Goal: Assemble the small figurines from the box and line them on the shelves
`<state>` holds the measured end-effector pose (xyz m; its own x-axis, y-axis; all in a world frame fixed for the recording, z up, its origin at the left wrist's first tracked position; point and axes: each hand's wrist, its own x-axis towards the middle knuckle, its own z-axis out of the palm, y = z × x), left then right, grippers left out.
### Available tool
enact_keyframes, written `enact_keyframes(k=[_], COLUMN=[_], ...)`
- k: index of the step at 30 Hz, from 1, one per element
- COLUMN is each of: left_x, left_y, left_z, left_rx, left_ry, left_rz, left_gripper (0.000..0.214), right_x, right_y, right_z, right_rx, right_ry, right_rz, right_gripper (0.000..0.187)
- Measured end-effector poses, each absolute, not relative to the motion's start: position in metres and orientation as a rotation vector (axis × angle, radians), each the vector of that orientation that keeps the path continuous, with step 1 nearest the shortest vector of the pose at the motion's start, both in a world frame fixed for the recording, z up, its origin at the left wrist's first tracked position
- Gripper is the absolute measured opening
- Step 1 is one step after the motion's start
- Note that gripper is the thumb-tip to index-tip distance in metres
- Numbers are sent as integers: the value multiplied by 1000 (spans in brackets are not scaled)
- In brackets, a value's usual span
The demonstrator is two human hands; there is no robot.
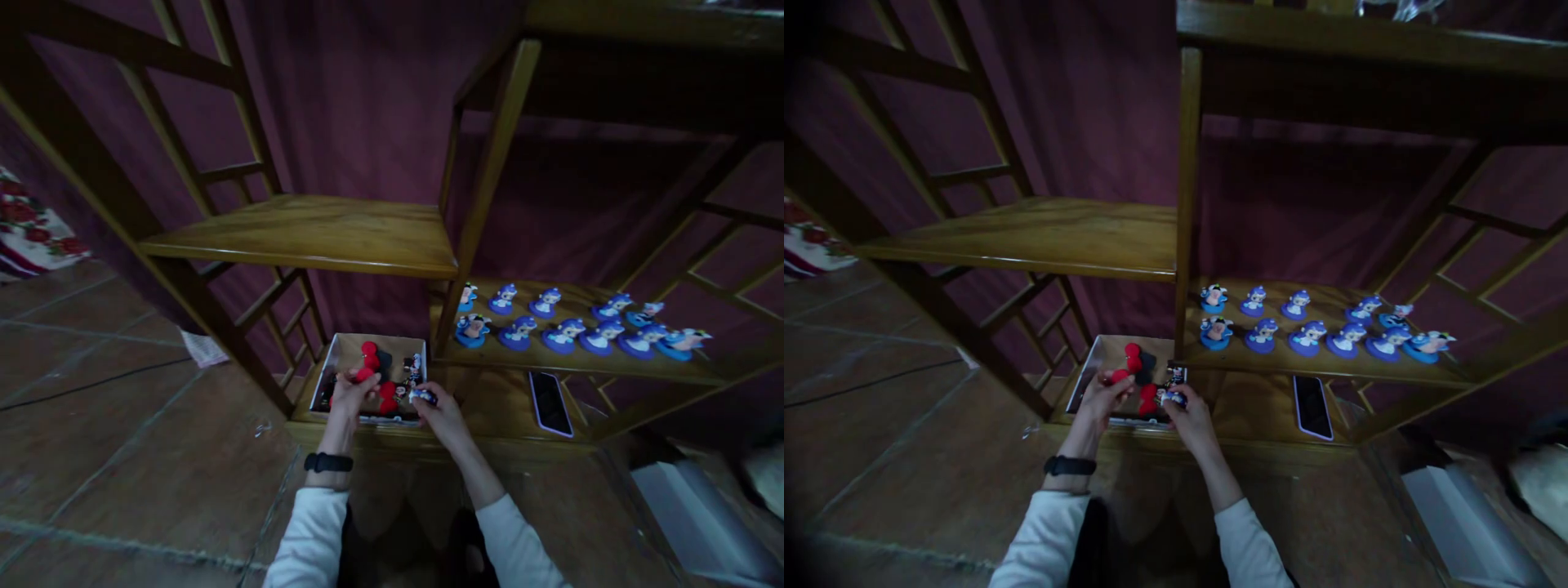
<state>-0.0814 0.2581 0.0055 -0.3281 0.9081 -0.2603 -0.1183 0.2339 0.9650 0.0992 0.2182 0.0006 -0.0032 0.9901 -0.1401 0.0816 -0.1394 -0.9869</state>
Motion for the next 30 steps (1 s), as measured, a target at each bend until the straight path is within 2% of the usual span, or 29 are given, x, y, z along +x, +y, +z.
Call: enact_keyframes(k=[3,8,15,22,30], left_x=[-83,-79,-66,-54,-51], left_y=[243,238,238,231,228], left_z=[6,10,12,14,16], left_rx=[497,460,345,225,303], left_ry=[1276,1250,1076,950,888], left_rz=[1360,1398,1389,1280,1269], left_gripper=[38,39,10,7,3], right_x=[97,95,87,70,72], right_y=[218,220,219,225,228], right_z=[0,0,6,9,0], right_rx=[-1362,-1360,-1264,-1236,-1353], right_ry=[-1215,-1173,-1099,-1111,-1557], right_rz=[1279,1260,1262,1235,759], right_gripper=[32,37,42,46,31])
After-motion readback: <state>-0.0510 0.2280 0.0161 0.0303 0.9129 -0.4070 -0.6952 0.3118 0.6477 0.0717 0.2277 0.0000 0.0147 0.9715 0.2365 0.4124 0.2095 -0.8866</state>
